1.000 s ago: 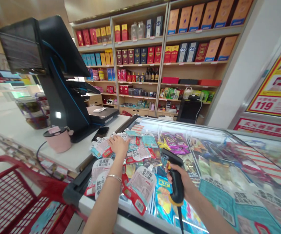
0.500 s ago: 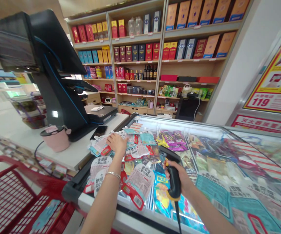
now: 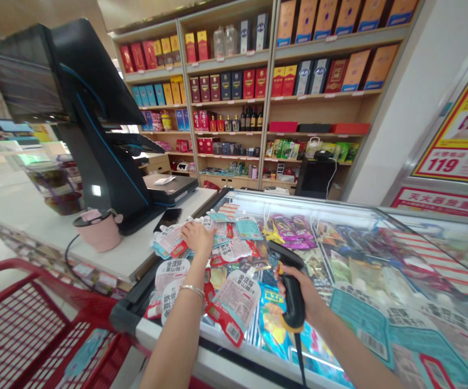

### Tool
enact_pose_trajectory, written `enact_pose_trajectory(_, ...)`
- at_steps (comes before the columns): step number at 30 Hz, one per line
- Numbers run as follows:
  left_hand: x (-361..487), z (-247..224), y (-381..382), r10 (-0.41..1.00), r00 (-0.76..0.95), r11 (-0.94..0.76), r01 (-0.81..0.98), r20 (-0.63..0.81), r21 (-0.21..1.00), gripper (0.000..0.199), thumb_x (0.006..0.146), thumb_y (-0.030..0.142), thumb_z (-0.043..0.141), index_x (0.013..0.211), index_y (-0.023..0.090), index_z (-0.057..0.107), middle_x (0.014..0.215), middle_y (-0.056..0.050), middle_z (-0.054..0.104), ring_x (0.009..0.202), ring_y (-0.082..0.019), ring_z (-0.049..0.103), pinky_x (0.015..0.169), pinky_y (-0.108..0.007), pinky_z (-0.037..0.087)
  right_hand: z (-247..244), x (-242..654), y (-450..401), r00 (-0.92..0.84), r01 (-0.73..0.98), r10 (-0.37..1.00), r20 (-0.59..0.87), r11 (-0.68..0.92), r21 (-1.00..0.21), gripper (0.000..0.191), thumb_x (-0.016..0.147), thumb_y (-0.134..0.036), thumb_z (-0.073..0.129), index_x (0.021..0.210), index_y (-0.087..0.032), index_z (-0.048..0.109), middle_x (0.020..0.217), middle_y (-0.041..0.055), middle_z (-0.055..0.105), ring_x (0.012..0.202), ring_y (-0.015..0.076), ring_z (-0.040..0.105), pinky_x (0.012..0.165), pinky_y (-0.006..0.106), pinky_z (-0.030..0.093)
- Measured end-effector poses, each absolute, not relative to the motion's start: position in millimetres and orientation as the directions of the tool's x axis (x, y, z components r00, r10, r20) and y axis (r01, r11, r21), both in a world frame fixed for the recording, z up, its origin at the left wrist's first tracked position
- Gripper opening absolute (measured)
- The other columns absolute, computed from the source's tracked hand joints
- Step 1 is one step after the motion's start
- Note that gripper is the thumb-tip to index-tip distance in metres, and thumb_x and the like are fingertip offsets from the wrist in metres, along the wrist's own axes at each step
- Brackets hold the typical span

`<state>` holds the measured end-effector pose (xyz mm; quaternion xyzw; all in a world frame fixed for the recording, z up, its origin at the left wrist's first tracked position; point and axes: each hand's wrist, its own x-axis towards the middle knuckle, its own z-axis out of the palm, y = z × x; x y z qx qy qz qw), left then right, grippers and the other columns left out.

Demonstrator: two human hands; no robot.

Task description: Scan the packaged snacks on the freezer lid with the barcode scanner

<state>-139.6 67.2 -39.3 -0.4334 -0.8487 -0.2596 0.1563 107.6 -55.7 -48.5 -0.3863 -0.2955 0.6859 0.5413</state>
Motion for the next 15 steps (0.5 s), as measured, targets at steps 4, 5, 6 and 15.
enact_pose_trajectory(4, -143, -38, 67, 0.73, -0.545, 0.416, 0.833, 0.413, 0.364, 0.043, 0.079, 0.047, 0.052, 0.099, 0.012, 0.065, 0.115, -0.019, 0.056, 0.113, -0.038, 0.041, 0.091, -0.05, 0.032, -49, 107, -57, -0.122, -0.483, 0.969, -0.216, -0.248, -0.84, 0.025, 0.058, -0.033, 0.074, 0.068, -0.013, 0.062, 0.059, 0.0012, 0.061, 0.039, 0.0069, 0.048, 0.036, 0.017, 0.038)
enact_pose_trajectory(5, -145, -37, 68, 0.753, -0.528, 0.389, 0.838, 0.392, 0.382, 0.04, 0.08, 0.047, 0.051, 0.095, 0.014, 0.066, 0.116, -0.018, 0.057, 0.114, -0.039, 0.041, 0.091, -0.051, 0.031, -49, 106, -57, -0.123, -0.477, 0.968, -0.218, -0.25, -0.842, 0.025, 0.059, -0.033, 0.074, 0.068, -0.013, 0.062, 0.058, 0.001, 0.061, 0.039, 0.0069, 0.048, 0.036, 0.017, 0.038)
enact_pose_trajectory(6, -146, -36, 68, 0.773, -0.514, 0.362, 0.839, 0.372, 0.407, 0.037, 0.08, 0.047, 0.05, 0.092, 0.015, 0.066, 0.115, -0.018, 0.058, 0.114, -0.04, 0.041, 0.09, -0.052, 0.031, -49, 107, -57, -0.124, -0.473, 0.968, -0.219, -0.252, -0.844, 0.024, 0.06, -0.032, 0.074, 0.069, -0.013, 0.063, 0.058, 0.0007, 0.06, 0.039, 0.0068, 0.048, 0.037, 0.017, 0.038)
enact_pose_trajectory(15, -151, -17, 59, 0.647, -0.473, -0.159, 0.684, 0.598, 0.712, 0.024, 0.09, 0.035, 0.035, 0.093, 0.019, 0.054, 0.078, -0.004, 0.059, 0.077, -0.021, 0.055, 0.072, -0.031, 0.038, -40, 111, -63, -0.276, -0.401, 0.954, -0.116, -0.223, -0.888, 0.032, 0.067, -0.037, 0.07, 0.087, -0.012, 0.067, 0.055, 0.0039, 0.063, 0.048, 0.0137, 0.057, 0.047, 0.023, 0.047)
